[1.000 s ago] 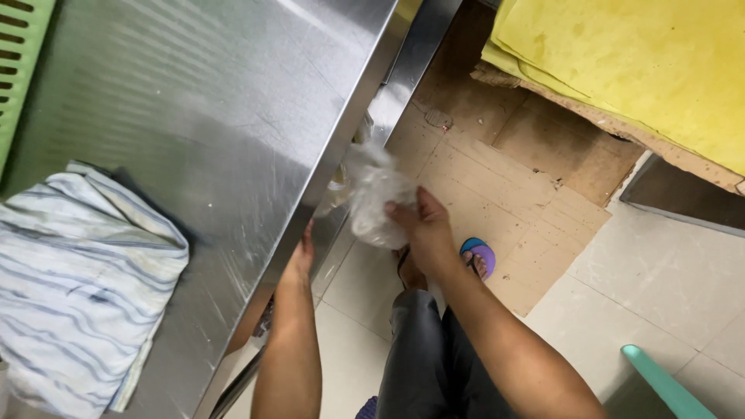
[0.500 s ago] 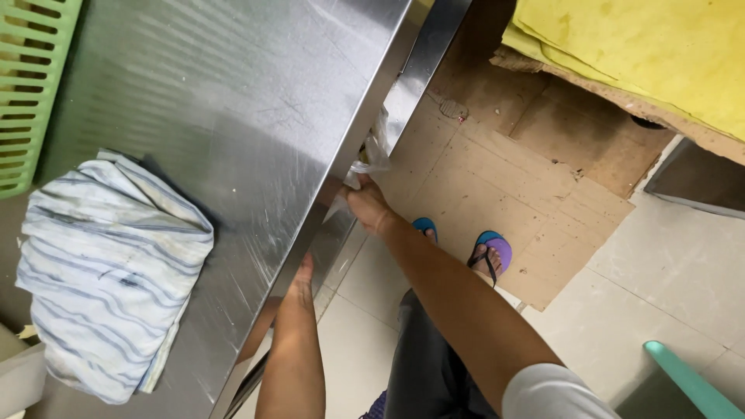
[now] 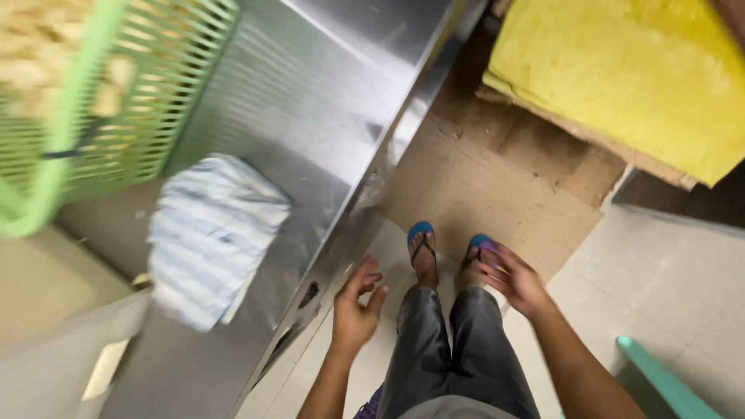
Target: Frying bird nest pieces in a deep fryer, draining oil, and transferring the finished product into a storage bin.
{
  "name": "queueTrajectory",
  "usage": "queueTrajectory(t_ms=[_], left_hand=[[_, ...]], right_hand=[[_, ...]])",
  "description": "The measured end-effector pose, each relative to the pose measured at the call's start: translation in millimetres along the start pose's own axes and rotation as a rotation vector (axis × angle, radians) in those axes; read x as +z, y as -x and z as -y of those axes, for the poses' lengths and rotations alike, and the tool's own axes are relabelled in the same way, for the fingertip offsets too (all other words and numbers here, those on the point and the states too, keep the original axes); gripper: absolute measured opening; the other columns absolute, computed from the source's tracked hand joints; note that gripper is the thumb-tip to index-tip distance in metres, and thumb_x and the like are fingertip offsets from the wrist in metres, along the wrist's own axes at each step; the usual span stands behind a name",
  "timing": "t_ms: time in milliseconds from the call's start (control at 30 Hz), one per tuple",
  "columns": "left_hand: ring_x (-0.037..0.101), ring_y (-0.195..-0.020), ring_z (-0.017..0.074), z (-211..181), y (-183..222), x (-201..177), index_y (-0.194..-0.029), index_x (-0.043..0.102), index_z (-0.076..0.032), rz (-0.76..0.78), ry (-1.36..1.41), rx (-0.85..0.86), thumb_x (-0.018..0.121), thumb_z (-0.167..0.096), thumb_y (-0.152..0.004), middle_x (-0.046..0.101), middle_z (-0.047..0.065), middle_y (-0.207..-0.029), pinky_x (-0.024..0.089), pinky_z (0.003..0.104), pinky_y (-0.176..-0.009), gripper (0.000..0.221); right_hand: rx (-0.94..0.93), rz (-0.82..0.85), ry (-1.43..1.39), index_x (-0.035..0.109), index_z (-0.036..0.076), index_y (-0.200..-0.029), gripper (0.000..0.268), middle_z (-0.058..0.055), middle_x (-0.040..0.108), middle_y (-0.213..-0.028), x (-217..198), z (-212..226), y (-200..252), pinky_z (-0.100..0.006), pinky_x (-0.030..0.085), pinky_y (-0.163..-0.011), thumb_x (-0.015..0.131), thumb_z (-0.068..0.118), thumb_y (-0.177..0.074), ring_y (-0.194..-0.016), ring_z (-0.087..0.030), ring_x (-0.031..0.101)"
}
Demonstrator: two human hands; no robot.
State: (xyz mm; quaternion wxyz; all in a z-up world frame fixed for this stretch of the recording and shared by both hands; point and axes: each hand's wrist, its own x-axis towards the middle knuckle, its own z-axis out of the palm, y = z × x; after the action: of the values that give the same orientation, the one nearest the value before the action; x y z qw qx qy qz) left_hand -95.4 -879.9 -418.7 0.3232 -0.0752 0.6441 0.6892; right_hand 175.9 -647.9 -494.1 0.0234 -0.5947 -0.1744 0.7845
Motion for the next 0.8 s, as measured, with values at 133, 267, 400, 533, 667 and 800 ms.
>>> queueTrajectory(t_ms=[133, 267, 400, 533, 667, 800], left_hand=[[0.070, -0.118, 0.0295, -166, 63, 14, -0.129, 0.070, -0.009, -0.149, -1.050, 0.955, 0.068, -0.018, -0.100, 0.074, 0.011, -0.125, 0.051, 0.040, -0.106, 0.030], [0.057, -0.130, 0.0438, -201, -42, -54, -0.140, 0.059, 0.005, -0.353, -1.176, 1.120, 0.058, -0.020, -0.106, 0.062, 0.026, -0.139, 0.043, 0.051, -0.114, 0.042], [0.020, -0.148, 0.0578, -151, -82, -27, -0.164, 0.027, -0.011, -0.531, -1.619, 0.511, 0.032, -0.067, -0.099, 0.026, 0.024, -0.167, 0.016, 0.078, -0.112, 0.086], [0.003, -0.154, 0.0546, -136, -57, 41, -0.162, 0.030, -0.009, -0.238, -1.366, 0.686, 0.043, -0.061, -0.098, 0.017, 0.023, -0.170, -0.001, 0.077, -0.117, 0.084], [0.027, -0.154, 0.0422, -146, -57, 9, -0.154, 0.040, 0.002, -0.164, -1.015, 0.725, 0.039, -0.022, -0.104, 0.037, 0.022, -0.163, 0.015, 0.062, -0.123, 0.056], [0.032, -0.153, 0.0365, -171, -31, -27, -0.153, 0.044, 0.000, -0.097, -1.439, 0.878, 0.047, -0.029, -0.099, 0.041, 0.018, -0.162, 0.022, 0.049, -0.124, 0.061]], right_hand=[[-0.104, -0.235, -0.056, 0.038, 0.013, -0.156, 0.053, -0.012, 0.046, -0.156, -85, 34, 105, -0.049, 0.042, -0.111, 0.040, 0.036, -0.108, -0.132, -0.037, 0.051], [-0.310, -0.277, 0.053, 0.035, 0.005, -0.159, 0.052, -0.021, 0.042, -0.156, -79, 73, 176, -0.053, 0.043, -0.107, 0.038, 0.029, -0.112, -0.128, -0.041, 0.050], [-0.573, -0.217, 0.325, 0.051, 0.003, -0.149, 0.051, -0.017, 0.056, -0.147, -3, 88, 164, -0.045, 0.051, -0.098, 0.056, 0.017, -0.101, -0.119, -0.032, 0.060], [-1.238, 0.180, 0.925, 0.068, 0.005, -0.126, 0.034, -0.014, 0.060, -0.148, 161, 81, 152, -0.032, 0.056, -0.101, 0.069, 0.018, -0.095, -0.132, -0.021, 0.061], [-1.498, 0.310, 1.139, 0.064, 0.012, -0.138, 0.040, -0.013, 0.049, -0.157, 330, 70, 139, -0.038, 0.042, -0.115, 0.062, 0.027, -0.101, -0.142, -0.027, 0.052], [-1.819, 0.231, 1.797, 0.042, 0.017, -0.157, 0.061, -0.017, 0.028, -0.168, 411, 65, 93, -0.064, 0.019, -0.120, 0.044, 0.047, -0.104, -0.154, -0.046, 0.020]])
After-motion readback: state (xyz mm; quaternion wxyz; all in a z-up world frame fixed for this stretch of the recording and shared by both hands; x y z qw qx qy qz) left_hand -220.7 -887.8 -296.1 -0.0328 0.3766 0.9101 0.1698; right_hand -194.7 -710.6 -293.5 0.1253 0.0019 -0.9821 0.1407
